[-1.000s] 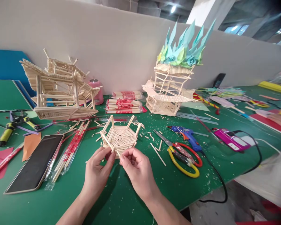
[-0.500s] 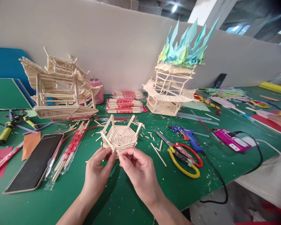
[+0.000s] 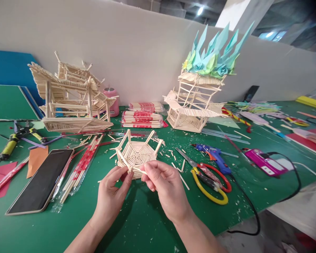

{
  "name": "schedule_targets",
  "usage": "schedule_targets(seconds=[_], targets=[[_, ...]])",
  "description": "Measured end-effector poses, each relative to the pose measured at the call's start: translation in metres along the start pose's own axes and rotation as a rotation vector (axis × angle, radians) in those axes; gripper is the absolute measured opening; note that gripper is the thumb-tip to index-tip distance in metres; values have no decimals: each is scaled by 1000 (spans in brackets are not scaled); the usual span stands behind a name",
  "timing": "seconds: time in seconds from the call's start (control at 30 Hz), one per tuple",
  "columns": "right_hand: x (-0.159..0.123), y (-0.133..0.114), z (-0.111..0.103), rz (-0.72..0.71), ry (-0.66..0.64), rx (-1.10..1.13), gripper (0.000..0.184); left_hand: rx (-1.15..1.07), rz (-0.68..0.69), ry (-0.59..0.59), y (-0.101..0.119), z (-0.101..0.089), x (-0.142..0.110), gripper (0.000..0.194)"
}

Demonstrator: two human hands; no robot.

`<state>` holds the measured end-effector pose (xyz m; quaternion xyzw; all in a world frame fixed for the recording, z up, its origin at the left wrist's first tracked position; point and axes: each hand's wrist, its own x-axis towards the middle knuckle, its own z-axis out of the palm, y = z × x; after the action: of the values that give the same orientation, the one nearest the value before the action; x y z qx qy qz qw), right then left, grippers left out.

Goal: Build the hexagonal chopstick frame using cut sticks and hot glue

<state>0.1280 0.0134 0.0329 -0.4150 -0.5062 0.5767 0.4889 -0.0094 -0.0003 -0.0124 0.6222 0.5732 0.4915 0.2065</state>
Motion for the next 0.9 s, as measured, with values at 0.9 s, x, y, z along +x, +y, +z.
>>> schedule_targets(seconds=[0.9], targets=[[24,-40,-48,-471,-108,-842,12,21,48,10,-3,-1,-1,16]])
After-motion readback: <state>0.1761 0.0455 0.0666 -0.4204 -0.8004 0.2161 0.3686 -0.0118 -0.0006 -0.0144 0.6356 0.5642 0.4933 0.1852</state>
